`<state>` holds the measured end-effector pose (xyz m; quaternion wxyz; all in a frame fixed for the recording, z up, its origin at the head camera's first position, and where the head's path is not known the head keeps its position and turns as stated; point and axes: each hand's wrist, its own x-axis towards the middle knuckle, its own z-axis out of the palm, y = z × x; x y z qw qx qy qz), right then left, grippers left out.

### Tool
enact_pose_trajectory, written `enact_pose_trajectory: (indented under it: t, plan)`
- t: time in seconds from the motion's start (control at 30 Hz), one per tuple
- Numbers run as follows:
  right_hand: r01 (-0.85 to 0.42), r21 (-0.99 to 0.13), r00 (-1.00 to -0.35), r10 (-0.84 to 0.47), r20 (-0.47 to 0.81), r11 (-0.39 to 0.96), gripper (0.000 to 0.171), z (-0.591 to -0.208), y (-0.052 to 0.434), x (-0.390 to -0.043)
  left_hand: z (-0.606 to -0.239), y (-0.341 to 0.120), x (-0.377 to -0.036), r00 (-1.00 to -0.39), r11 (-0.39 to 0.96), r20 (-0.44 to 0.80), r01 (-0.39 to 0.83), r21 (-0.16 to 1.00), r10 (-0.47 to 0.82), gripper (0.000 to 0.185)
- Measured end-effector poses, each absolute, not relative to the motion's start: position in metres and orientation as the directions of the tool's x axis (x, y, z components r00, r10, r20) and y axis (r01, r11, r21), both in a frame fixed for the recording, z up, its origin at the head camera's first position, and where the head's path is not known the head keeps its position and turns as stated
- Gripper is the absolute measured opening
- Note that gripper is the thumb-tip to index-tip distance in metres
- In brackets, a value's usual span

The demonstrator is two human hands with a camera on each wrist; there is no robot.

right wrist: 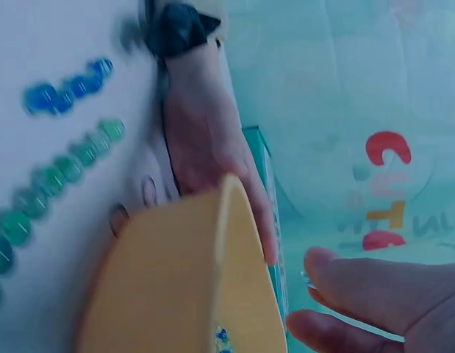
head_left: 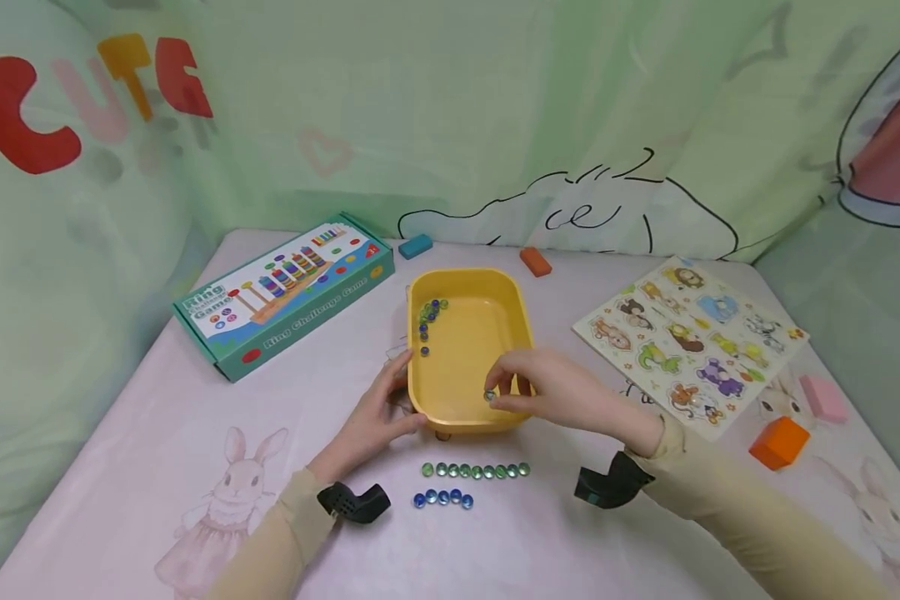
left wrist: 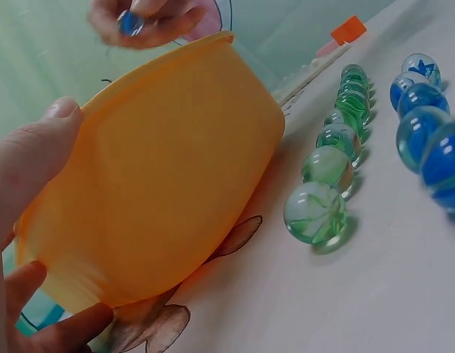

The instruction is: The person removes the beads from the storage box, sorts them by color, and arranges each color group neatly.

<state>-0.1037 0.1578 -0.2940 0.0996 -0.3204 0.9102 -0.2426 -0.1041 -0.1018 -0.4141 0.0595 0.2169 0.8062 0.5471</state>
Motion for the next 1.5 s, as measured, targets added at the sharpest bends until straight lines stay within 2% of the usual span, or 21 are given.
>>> enact_pose_trajectory:
  t: [0.3,0.53,0.7,1.03,1.27,1.5]
  plan:
    - [-0.578,-0.562,-0.761,-0.64,0.109,0.592,0.012,-0.319,0.168,-0.049,-0.409,-0.101,-0.106,-0.91,0.32,0.098,0.241,0.916,0.403,0.089]
    - [-0.538,-0.593,-0.788,-0.607,0.102,0.599,0.01,-0.361,0.163,-0.025,-0.387,-0.097,-0.096,-0.909,0.322,0.057,0.204,0.925,0.412,0.086]
    - [-0.477,-0.574,-0.825,-0.565,0.031,0.665,0.009,-0.377,0.157,-0.017,-0.388,-0.097,-0.097,-0.912,0.322,0.05,0.195,0.927,0.408,0.086]
    - [-0.457,-0.506,-0.857,-0.514,0.032,0.732,0.013,-0.384,0.147,-0.012,-0.411,-0.1,-0.105,-0.915,0.3,0.064,0.196,0.934,0.398,0.088]
    - [-0.479,-0.457,-0.854,-0.518,0.046,0.75,0.016,-0.384,0.143,-0.012,-0.375,-0.096,-0.09,-0.913,0.31,0.031,0.17,0.936,0.407,0.084]
    - [-0.498,-0.453,-0.844,-0.532,0.06,0.739,0.018,-0.383,0.144,-0.014,-0.375,-0.096,-0.09,-0.912,0.316,0.035,0.177,0.932,0.409,0.084]
